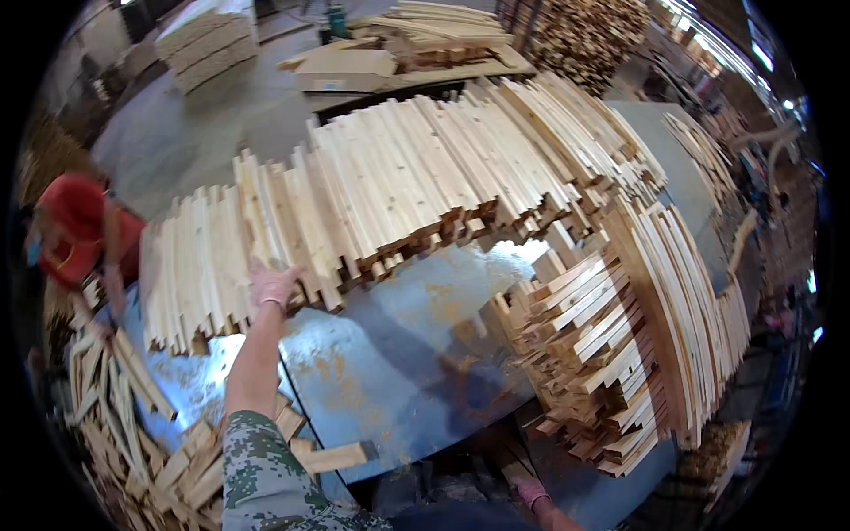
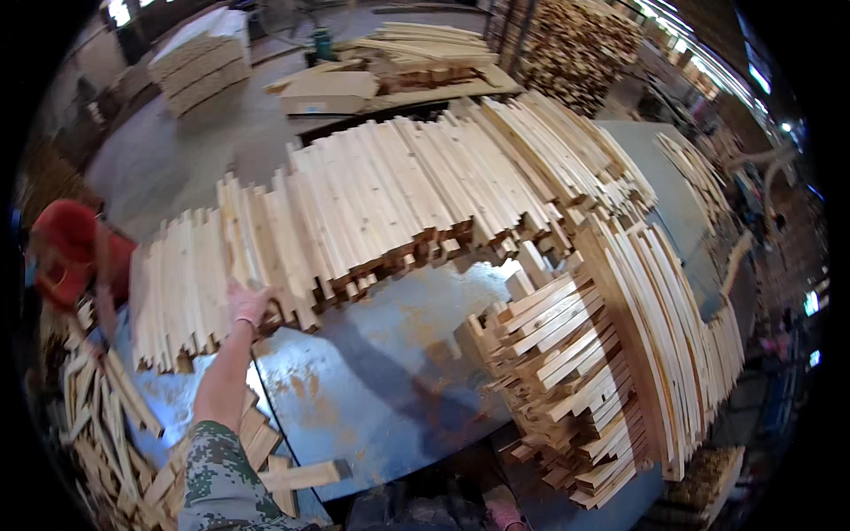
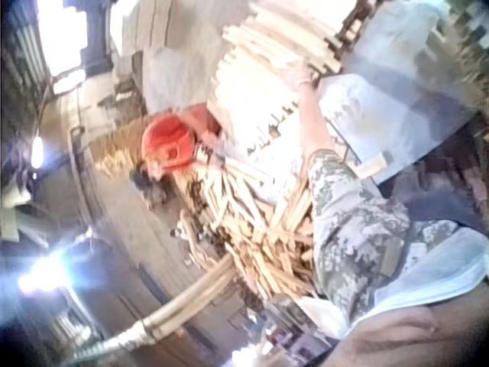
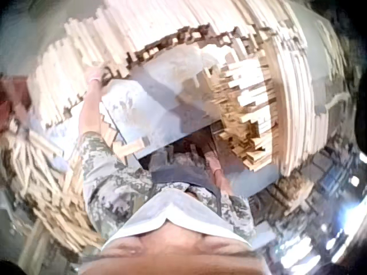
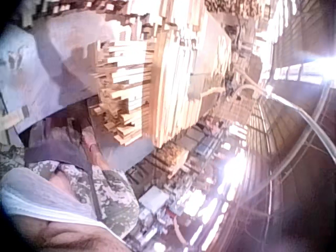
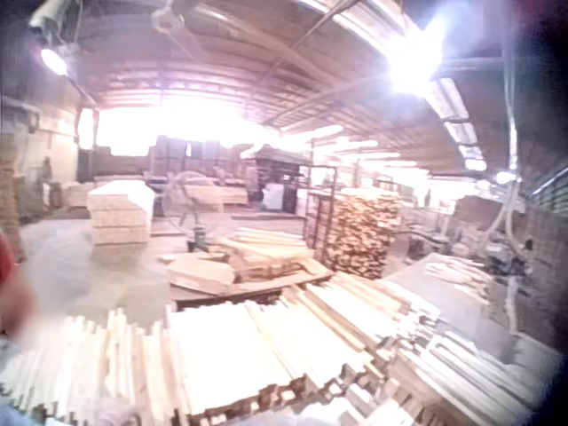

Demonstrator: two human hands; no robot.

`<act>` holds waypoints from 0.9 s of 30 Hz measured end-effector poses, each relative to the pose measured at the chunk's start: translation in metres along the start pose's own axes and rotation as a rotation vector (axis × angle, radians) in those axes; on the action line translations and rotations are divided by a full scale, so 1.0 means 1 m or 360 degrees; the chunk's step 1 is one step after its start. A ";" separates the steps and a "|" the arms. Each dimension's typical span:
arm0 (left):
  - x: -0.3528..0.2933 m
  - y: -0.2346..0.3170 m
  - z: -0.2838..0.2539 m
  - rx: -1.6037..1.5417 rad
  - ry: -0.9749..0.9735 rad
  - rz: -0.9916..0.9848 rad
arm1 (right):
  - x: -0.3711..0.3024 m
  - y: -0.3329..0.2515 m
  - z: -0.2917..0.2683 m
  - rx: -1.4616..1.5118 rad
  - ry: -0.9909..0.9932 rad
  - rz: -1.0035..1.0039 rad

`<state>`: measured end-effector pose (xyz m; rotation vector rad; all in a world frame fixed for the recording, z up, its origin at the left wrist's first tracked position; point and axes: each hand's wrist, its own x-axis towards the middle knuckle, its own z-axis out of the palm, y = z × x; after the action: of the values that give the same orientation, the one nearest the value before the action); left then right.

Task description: The person repeatedly picks up stacks of light-colored wooden planks from a metal table and places them onto a conveyor belt. The person wears pink gloves and a camouflage shirt while performing this repetitive stacking task in a workshop environment.

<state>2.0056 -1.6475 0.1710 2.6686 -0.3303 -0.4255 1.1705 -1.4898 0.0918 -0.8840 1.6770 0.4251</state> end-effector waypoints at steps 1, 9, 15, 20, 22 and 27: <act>0.016 0.010 0.007 0.0073 -0.0006 0.0001 | 0.000 0.009 0.002 -0.0225 -0.0053 -0.0106; 0.038 0.068 -0.010 0.0154 0.0058 0.0009 | 0.004 0.014 0.055 -0.1070 -0.0043 -0.0626; 0.050 -0.015 -0.008 -0.1328 -0.0120 0.0175 | 0.019 -0.025 0.054 -0.0926 -0.0036 -0.0437; -0.128 0.017 -0.059 -0.1696 -0.0415 0.0451 | 0.048 -0.022 0.061 -0.0803 -0.0005 -0.0684; -0.170 0.007 -0.049 -0.2004 -0.0596 0.0562 | 0.049 -0.030 0.051 -0.0652 0.0027 -0.0580; -0.288 0.050 -0.082 -0.1671 -0.0953 0.1067 | 0.054 -0.036 0.021 -0.0641 -0.0025 -0.0621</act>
<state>1.7590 -1.5779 0.3334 1.2758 -0.8472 -0.8574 1.2070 -1.5168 0.0404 -1.4677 1.3791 0.5051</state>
